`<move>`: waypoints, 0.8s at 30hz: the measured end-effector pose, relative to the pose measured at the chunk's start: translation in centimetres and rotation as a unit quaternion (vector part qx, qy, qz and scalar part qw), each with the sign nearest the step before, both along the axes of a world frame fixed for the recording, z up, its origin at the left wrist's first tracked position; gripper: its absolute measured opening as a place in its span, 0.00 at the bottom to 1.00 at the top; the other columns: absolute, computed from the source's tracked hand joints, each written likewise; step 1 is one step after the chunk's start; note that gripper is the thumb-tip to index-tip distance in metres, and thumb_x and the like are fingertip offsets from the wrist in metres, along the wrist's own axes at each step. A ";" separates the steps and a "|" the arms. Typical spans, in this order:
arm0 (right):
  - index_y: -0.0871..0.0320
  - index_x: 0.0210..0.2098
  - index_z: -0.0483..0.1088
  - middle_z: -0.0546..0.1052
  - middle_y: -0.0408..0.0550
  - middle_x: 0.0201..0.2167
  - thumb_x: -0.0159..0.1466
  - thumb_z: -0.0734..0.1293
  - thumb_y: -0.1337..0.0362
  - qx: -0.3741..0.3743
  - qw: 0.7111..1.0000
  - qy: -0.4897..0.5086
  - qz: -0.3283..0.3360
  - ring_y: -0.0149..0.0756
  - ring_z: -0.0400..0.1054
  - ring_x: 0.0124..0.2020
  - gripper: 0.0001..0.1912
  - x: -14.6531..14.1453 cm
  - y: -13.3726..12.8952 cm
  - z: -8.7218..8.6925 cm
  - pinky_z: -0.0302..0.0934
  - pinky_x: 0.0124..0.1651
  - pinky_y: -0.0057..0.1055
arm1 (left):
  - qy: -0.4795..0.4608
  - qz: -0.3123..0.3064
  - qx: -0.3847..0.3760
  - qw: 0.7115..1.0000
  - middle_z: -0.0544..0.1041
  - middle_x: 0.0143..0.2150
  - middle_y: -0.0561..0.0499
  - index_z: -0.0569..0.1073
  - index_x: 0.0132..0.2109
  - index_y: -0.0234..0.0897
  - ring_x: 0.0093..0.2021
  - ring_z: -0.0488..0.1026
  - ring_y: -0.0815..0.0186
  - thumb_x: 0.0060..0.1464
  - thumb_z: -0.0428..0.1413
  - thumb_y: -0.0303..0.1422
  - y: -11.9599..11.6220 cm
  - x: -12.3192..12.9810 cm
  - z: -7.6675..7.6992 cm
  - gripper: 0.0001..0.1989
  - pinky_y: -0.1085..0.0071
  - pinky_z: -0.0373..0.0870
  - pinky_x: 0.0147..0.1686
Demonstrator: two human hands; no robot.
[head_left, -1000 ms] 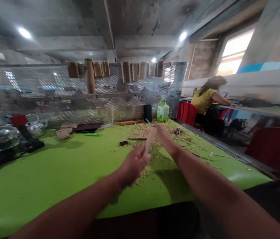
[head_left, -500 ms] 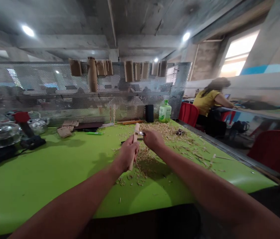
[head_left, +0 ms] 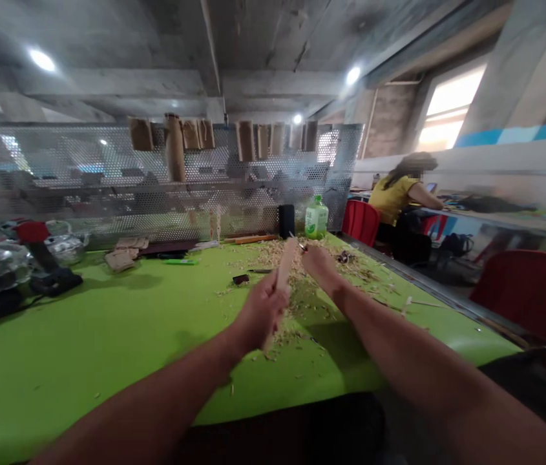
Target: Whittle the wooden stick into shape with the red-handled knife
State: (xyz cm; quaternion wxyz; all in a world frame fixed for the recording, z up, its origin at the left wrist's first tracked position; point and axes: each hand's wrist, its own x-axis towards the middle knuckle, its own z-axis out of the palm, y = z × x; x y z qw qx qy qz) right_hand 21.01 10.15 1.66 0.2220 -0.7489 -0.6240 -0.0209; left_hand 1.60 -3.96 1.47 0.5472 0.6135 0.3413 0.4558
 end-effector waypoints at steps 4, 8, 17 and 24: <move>0.53 0.53 0.77 0.81 0.54 0.44 0.67 0.58 0.63 0.040 0.998 0.029 0.028 0.44 0.75 0.45 0.21 -1.6 -0.4 -0.1 0.61 0.41 0.30 | -0.004 0.090 -0.028 0.996 0.60 0.22 0.61 0.66 0.39 0.38 0.14 0.52 0.76 0.58 0.51 0.34 2.9 -1.3 -0.1 0.04 0.78 0.52 0.12; 0.50 0.50 0.78 0.82 0.50 0.41 0.66 0.58 0.62 0.064 0.992 -0.014 0.104 0.41 0.74 0.41 0.19 -4.3 -1.9 -0.4 0.59 0.39 0.28 | 0.006 0.099 -0.026 0.995 0.62 0.22 0.61 0.64 0.36 0.40 0.13 0.55 0.76 0.58 0.51 0.35 3.9 -1.7 -0.5 0.04 0.78 0.53 0.12; 0.54 0.43 0.77 0.81 0.52 0.38 0.68 0.58 0.63 0.053 0.983 -0.096 0.145 0.39 0.73 0.38 0.16 -5.5 -3.1 -0.2 0.55 0.37 0.28 | 0.033 0.091 -0.017 0.995 0.60 0.21 0.62 0.61 0.34 0.40 0.13 0.55 0.77 0.58 0.51 0.35 3.5 -1.0 -0.6 0.06 0.79 0.53 0.12; 0.56 0.43 0.77 0.81 0.53 0.37 0.68 0.57 0.64 0.069 0.984 -0.096 0.133 0.40 0.74 0.38 0.16 -4.8 -2.8 0.5 0.56 0.39 0.30 | 0.006 0.061 -0.045 0.997 0.60 0.22 0.63 0.64 0.38 0.39 0.13 0.53 0.77 0.58 0.52 0.34 2.8 -1.1 -0.6 0.05 0.79 0.52 0.11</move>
